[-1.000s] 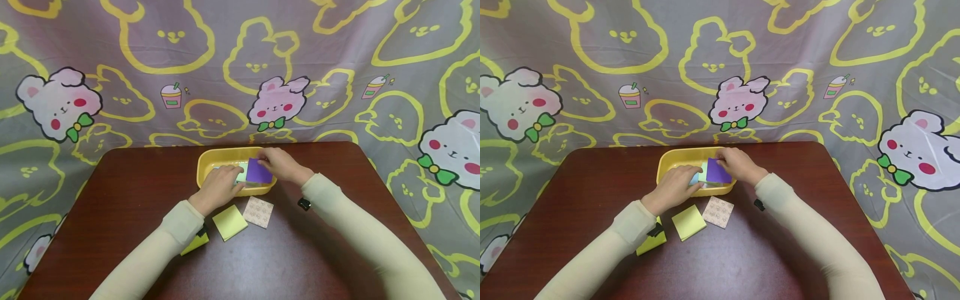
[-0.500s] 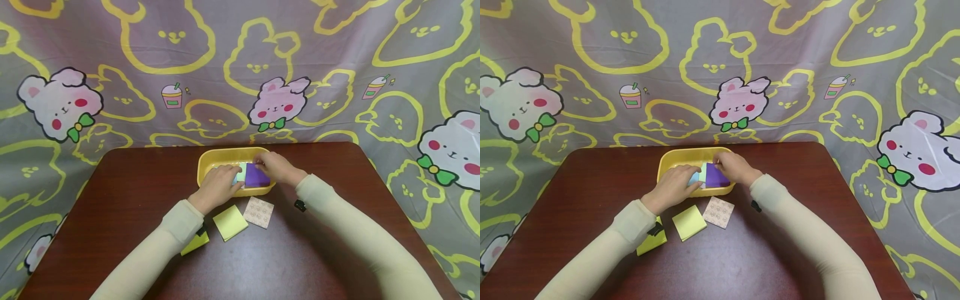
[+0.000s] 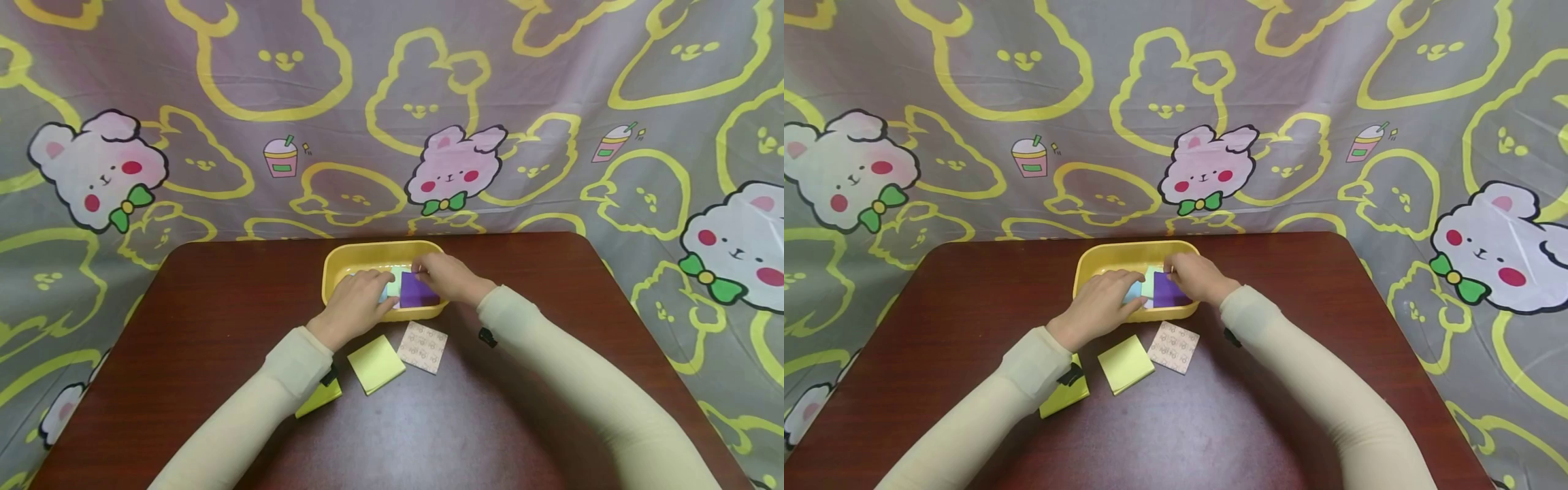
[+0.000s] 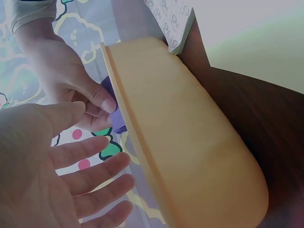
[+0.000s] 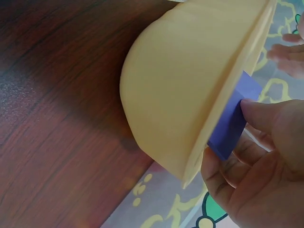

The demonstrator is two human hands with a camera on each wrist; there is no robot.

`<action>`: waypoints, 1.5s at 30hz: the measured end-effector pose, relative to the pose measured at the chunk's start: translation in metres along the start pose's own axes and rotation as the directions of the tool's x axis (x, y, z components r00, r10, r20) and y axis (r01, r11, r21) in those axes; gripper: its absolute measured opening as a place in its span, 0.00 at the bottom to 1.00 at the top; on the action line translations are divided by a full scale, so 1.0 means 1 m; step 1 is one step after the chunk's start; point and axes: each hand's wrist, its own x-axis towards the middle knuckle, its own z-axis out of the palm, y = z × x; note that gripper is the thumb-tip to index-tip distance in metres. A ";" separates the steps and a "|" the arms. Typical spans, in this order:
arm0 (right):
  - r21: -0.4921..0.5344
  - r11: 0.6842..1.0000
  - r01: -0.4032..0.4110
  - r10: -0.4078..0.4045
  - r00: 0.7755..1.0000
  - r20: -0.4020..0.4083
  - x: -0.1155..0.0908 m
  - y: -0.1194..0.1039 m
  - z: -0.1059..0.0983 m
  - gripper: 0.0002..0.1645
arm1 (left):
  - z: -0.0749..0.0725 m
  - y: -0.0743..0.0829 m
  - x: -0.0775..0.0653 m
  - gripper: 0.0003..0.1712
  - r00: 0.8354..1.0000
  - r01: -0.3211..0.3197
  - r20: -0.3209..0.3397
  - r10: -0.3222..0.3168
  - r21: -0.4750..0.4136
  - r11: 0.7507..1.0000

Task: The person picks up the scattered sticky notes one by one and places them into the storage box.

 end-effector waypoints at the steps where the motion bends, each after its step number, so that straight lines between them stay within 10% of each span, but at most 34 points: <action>1: 0.002 1.000 -0.004 0.004 1.000 0.004 0.000 0.000 0.001 0.08 | 0.000 0.000 0.000 0.24 1.000 0.000 0.004 0.000 -0.002 1.000; 45: -0.011 1.000 -0.024 0.025 0.997 0.079 0.000 0.003 0.009 0.30 | 0.013 -0.028 0.003 0.24 0.989 0.117 0.098 -0.115 -0.018 0.993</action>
